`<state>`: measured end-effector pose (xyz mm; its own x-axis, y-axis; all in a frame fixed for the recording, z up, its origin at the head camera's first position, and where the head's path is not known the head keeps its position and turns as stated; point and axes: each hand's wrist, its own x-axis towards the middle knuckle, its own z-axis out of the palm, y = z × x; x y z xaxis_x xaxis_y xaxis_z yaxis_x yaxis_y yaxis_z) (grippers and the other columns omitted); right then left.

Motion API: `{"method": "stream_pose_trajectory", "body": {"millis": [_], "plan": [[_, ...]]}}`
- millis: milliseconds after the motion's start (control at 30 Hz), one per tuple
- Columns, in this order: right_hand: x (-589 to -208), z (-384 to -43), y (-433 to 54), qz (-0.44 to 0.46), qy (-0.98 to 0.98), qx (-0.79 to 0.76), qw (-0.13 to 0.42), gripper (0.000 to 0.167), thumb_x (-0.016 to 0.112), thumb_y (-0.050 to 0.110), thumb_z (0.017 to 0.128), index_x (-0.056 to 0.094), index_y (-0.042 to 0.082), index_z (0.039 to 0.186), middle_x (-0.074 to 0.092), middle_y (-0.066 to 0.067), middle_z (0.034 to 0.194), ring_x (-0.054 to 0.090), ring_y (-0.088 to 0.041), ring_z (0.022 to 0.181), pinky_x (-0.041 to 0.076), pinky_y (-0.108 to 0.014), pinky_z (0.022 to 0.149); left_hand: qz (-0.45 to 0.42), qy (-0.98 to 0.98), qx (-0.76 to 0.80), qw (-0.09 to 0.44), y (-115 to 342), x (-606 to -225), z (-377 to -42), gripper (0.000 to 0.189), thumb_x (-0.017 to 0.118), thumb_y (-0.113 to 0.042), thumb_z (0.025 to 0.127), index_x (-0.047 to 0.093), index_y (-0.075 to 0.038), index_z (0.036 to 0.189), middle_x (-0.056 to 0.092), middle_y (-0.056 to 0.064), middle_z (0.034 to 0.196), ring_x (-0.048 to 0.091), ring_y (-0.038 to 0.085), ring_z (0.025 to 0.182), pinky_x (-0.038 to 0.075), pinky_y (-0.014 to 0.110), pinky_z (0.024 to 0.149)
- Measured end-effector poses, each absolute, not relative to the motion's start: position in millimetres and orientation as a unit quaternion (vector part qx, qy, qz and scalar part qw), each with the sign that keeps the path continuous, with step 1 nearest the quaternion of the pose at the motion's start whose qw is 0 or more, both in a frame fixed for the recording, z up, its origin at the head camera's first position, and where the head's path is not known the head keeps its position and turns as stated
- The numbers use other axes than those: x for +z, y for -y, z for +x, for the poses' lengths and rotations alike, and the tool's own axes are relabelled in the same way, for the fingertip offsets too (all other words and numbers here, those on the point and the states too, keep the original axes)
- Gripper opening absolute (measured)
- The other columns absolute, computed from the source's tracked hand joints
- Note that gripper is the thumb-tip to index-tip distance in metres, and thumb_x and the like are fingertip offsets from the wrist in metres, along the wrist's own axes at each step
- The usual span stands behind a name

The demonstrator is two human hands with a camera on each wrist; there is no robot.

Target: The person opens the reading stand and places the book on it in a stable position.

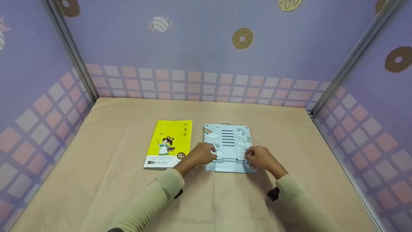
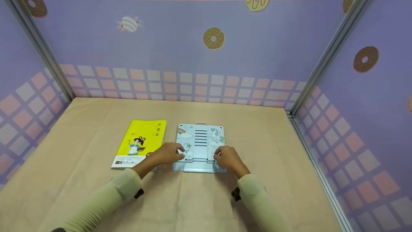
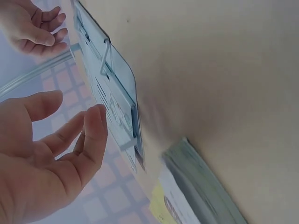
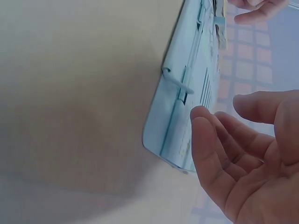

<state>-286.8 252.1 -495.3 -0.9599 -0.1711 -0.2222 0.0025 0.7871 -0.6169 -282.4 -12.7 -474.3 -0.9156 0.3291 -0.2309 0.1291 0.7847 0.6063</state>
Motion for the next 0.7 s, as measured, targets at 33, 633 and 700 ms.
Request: {"method": "stream_pose_trajectory", "body": {"millis": [33,633,700], "plan": [[-496,-286,-251,-0.045,-0.936,-0.321,0.135,0.022,0.063,0.016,0.097,0.072,0.002,0.111,0.07,-0.011,0.091,0.065,-0.02,0.072,0.052,-0.027,0.058,0.124,-0.93,0.302,0.166,10,-475,-282,0.038,0.063,-0.024,0.097,0.067,-0.003,0.128,0.063,0.014,0.136,0.056,0.025,0.108,0.05,0.039,0.093],[-507,-281,-246,-0.041,-0.946,-0.29,0.139,0.013,0.065,0.011,0.093,0.074,0.003,0.098,0.068,-0.007,0.087,0.061,-0.016,0.069,0.049,-0.026,0.058,0.117,-0.938,0.269,0.186,-12,-488,-284,0.022,0.068,-0.011,0.09,0.064,-0.004,0.07,0.051,0.002,0.065,0.048,0.015,0.058,0.039,0.025,0.053],[-507,-281,-245,-0.038,-0.946,-0.288,0.14,0.011,0.066,0.01,0.093,0.074,0.003,0.097,0.068,-0.007,0.088,0.062,-0.016,0.069,0.049,-0.025,0.058,0.112,-0.94,0.265,0.183,-13,-488,-284,0.022,0.069,-0.01,0.09,0.061,-0.005,0.069,0.049,0.002,0.065,0.048,0.015,0.058,0.039,0.025,0.052]]}}
